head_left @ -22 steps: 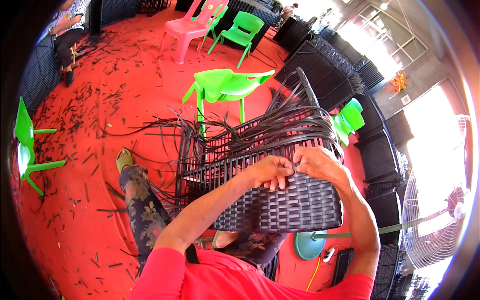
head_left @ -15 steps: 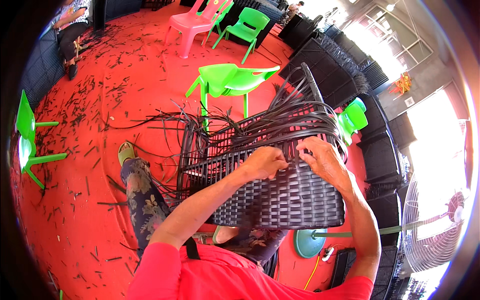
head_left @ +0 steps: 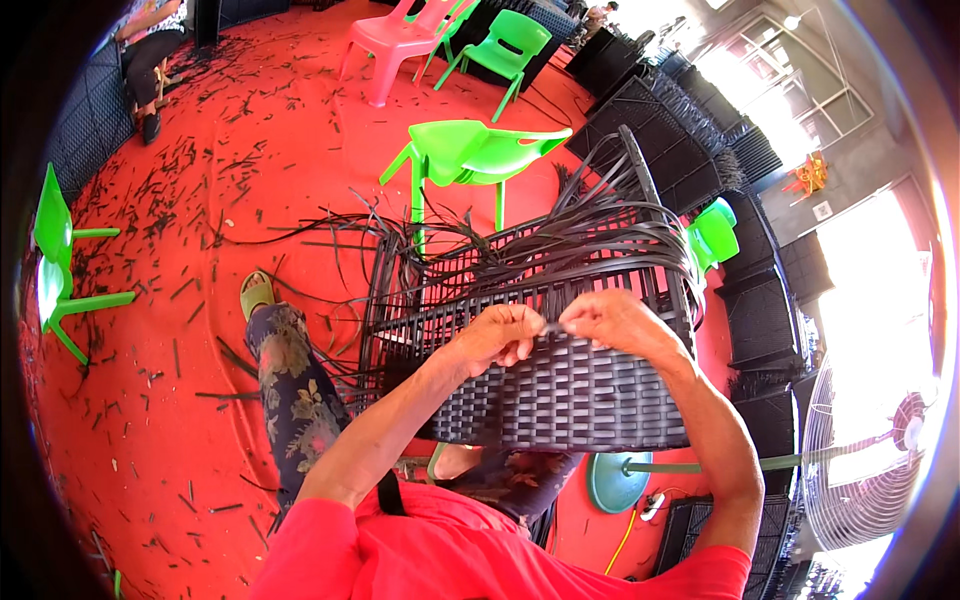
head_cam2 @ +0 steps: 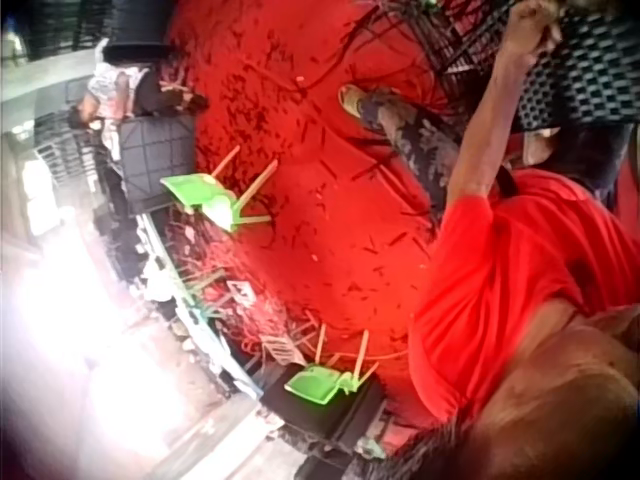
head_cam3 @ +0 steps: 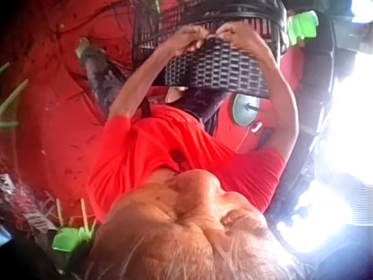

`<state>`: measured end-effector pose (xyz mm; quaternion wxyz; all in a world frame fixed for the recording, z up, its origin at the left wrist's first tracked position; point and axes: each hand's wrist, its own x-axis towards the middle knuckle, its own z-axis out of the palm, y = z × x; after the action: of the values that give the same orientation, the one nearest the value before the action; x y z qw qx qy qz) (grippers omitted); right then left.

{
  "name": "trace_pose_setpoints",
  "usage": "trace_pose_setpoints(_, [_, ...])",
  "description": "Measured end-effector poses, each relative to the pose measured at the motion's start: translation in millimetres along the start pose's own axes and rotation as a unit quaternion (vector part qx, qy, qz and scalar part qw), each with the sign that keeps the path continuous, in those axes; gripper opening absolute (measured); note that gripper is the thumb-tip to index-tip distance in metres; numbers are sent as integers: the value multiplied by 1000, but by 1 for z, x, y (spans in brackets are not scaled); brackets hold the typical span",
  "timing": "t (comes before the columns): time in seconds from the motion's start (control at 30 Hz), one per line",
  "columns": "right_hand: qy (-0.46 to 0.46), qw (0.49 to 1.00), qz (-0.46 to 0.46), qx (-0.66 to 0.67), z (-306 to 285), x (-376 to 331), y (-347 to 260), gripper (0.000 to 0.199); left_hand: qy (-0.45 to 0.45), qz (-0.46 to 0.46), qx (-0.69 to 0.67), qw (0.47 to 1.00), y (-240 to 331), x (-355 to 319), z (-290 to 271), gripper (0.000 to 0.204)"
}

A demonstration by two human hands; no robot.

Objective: The person weaves black plastic straps into a basket frame by hand, pulling the straps through the vertical ribs and tucking the ends into the weave.

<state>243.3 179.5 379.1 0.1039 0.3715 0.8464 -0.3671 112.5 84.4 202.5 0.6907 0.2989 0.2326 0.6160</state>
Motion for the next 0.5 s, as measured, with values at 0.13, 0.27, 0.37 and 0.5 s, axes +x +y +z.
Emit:
trace_pose_setpoints(0.13, [40,997,17,-64,-12,-5,-7,19,0,-78,-19,997,2,10,11,44])
trace_pose_setpoints(0.27, [12,981,43,-191,-10,5,-4,18,-45,-107,144,983,3,28,23,46])
trace_pose_setpoints(0.37, [50,951,10,-305,1,13,6,20,-71,-137,81,985,3,36,20,39])
trace_pose_setpoints(0.5, [90,972,-37,-215,5,9,17,17,-16,-115,104,988,-3,35,14,17])
